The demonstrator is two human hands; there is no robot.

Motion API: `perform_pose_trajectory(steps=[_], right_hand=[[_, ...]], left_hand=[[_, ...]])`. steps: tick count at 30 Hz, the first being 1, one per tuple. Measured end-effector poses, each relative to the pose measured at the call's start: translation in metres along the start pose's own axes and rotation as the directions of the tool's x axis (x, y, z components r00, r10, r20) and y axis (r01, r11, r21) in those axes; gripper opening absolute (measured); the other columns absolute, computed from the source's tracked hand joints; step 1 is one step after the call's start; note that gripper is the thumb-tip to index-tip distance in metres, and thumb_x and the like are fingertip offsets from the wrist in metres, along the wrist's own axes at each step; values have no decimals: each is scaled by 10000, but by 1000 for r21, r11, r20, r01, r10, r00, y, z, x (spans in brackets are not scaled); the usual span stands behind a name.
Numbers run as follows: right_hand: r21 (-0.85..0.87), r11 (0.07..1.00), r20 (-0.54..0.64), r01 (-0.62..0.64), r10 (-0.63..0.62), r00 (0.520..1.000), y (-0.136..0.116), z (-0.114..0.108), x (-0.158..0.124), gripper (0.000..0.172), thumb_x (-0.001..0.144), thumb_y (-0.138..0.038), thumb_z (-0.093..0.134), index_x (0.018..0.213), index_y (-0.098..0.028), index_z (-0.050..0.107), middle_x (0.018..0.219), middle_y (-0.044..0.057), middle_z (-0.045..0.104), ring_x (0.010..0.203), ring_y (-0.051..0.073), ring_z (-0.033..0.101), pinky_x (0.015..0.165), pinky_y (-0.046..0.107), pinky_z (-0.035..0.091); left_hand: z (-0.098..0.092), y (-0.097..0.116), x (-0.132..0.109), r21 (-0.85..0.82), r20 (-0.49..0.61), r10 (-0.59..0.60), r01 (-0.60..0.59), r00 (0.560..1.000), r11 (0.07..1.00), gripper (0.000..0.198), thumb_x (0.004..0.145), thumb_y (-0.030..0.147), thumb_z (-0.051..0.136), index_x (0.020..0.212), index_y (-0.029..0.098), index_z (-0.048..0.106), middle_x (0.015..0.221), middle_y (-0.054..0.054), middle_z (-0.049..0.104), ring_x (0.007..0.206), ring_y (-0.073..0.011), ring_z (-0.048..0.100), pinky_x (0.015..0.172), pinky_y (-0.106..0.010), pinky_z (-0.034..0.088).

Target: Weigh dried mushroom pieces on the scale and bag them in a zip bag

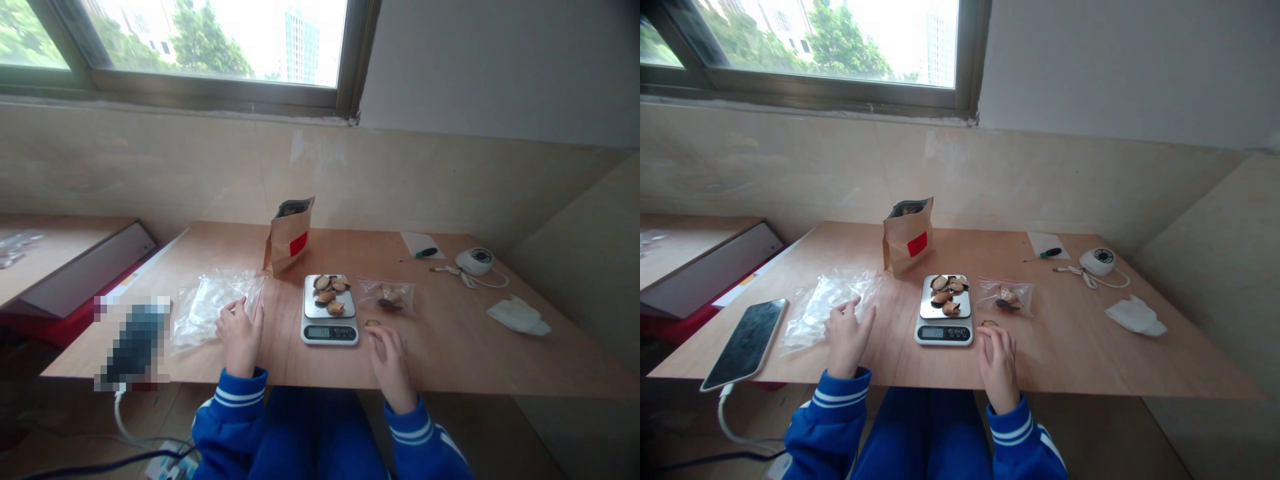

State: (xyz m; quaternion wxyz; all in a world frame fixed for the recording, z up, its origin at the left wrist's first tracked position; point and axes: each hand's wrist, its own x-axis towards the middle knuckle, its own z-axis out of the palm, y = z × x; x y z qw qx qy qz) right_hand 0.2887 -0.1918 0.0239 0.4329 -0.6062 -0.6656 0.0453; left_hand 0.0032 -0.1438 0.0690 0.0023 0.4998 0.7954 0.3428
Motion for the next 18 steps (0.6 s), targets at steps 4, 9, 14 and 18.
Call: perform_pose_trajectory(steps=[4, 9, 14, 18], right_hand=[[6, 1000, 62, 16, -17, 998, -11, 12, 14, 207, 912, -287, 465, 1047, -207, 600, 1009, 97, 586, 986, 247, 533, 893, 441, 426], [-45, 997, 105, 69, -64, 992, -17, 23, 41, 255, 886, -298, 498, 1108, -196, 572, 1083, 114, 560, 1046, 269, 509, 933, 471, 408], [-81, 997, 81, 15, -9, 997, 4, 22, 37, 233, 872, -299, 505, 1066, -207, 597, 1059, 115, 565, 1027, 282, 519, 905, 497, 424], [66, 998, 97, 8, -14, 995, 2, 9, 36, 196, 904, -272, 461, 1036, -222, 597, 1042, 97, 601, 1029, 255, 545, 921, 481, 432]], left_hand=[[14, 12, 16, -107, -54, 58, -64, 997, 992, 560, 805, 321, 585, 1291, 57, 499, 1274, -235, 441, 1190, -390, 455, 982, -582, 382], [48, 37, 64, -457, -138, 282, -313, 950, 833, 797, 765, 381, 657, 1410, 97, 285, 1370, -214, 351, 1341, -318, 324, 1093, -483, 329], [88, 41, 99, -632, -63, 319, -285, 946, 721, 827, 695, 318, 731, 1389, 133, 322, 1357, -186, 445, 1279, -308, 433, 1065, -457, 374], [105, 26, 105, -678, -43, 259, -218, 965, 702, 509, 787, 171, 570, 1286, 188, 472, 1222, -112, 592, 1136, -246, 565, 972, -398, 462]])
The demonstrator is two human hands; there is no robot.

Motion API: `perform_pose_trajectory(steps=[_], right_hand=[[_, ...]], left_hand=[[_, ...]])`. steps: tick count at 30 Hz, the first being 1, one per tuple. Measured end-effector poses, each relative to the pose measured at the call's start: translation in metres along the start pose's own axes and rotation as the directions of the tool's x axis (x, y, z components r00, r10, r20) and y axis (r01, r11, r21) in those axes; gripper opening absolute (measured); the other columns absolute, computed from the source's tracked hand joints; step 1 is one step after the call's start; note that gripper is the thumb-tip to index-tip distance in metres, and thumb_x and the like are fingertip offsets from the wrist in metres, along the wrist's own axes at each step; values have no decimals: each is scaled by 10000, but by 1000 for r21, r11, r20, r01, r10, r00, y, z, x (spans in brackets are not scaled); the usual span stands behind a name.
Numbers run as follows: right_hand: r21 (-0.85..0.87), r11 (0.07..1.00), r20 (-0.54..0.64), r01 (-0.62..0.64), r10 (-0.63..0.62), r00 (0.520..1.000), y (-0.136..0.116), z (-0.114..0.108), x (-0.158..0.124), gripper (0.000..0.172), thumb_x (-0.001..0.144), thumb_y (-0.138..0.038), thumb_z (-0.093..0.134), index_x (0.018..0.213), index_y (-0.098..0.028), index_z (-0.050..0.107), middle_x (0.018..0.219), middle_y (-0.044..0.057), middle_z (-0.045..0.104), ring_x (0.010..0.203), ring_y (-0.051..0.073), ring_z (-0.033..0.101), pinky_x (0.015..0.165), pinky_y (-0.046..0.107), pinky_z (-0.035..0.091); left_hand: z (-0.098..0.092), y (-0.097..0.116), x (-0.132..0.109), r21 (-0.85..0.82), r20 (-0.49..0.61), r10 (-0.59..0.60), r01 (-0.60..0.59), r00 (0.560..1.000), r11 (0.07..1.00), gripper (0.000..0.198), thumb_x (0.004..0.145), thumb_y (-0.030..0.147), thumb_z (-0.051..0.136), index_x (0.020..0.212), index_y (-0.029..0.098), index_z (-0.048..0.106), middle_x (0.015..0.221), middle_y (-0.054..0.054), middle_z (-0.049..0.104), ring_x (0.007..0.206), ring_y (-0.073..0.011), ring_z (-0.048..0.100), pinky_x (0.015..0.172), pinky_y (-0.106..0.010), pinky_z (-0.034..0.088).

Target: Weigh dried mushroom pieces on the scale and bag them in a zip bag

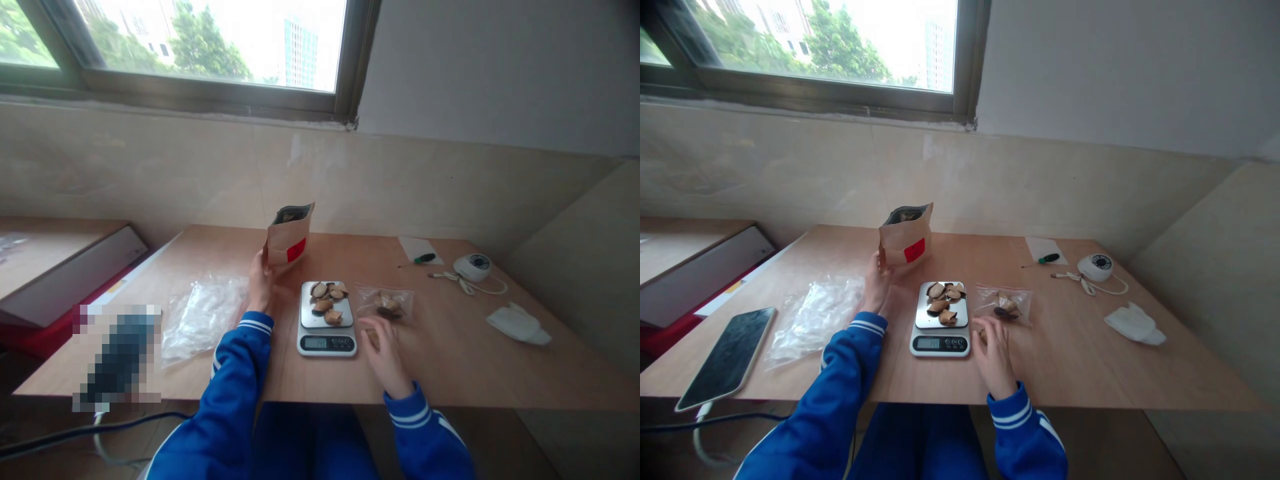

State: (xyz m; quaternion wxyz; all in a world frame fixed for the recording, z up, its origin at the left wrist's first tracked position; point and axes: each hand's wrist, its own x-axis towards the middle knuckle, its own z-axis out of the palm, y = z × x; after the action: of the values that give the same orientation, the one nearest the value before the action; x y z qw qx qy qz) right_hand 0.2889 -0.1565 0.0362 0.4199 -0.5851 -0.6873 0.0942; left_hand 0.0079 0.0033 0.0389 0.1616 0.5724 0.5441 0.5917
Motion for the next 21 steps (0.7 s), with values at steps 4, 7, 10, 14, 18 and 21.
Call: perform_pose_trajectory(steps=[4, 7, 10, 14, 18, 21], right_hand=[[204, 971, -46, 122, -114, 992, -41, -19, 39, 205, 939, -238, 419, 1069, -231, 576, 1107, 83, 615, 1098, 211, 546, 985, 429, 426], [232, 938, -72, 256, -246, 967, -70, -25, 87, 237, 949, -234, 391, 1108, -231, 566, 1148, 82, 607, 1135, 194, 540, 1017, 407, 418], [169, 919, -1, 357, -362, 932, -80, -19, 129, 299, 957, -237, 340, 1163, -215, 557, 1208, 92, 579, 1182, 194, 516, 1046, 404, 404], [8, 887, 171, 461, -456, 874, -77, -5, 152, 324, 937, -210, 325, 1059, -186, 623, 1081, 98, 622, 1129, 218, 533, 1019, 420, 423], [-86, 835, 288, 543, -501, 816, -80, -3, 149, 274, 880, -159, 392, 887, -182, 666, 907, 93, 665, 1089, 240, 537, 1011, 437, 418], [-136, 841, 393, 523, -439, 808, -88, -4, 147, 269, 886, -152, 406, 901, -165, 674, 891, 94, 683, 973, 219, 594, 909, 361, 467]], left_hand=[[-3, -14, -7, -38, -30, -47, 45, 998, 998, 304, 829, 184, 505, 1120, 213, 585, 1094, -67, 669, 1007, -194, 633, 886, -328, 506], [-6, -17, -11, 5, -50, -54, 54, 997, 999, 205, 855, 240, 490, 998, 225, 637, 986, -32, 703, 934, -172, 652, 825, -282, 512], [-9, -14, -14, 99, -60, -44, 50, 997, 994, 220, 872, 243, 459, 928, 224, 671, 901, -14, 713, 865, -157, 653, 769, -251, 500], [-13, -9, -16, 157, -74, -97, 108, 992, 982, 240, 878, 264, 457, 933, 212, 685, 845, -17, 712, 789, -146, 639, 707, -230, 477], [-13, -9, -16, 155, -64, -143, 151, 988, 976, 256, 878, 280, 443, 941, 215, 683, 827, -10, 705, 746, -137, 623, 663, -217, 451], [-12, -8, -17, 138, -94, -149, 161, 984, 977, 247, 865, 267, 450, 921, 219, 686, 802, -5, 694, 722, -131, 610, 631, -209, 430]])
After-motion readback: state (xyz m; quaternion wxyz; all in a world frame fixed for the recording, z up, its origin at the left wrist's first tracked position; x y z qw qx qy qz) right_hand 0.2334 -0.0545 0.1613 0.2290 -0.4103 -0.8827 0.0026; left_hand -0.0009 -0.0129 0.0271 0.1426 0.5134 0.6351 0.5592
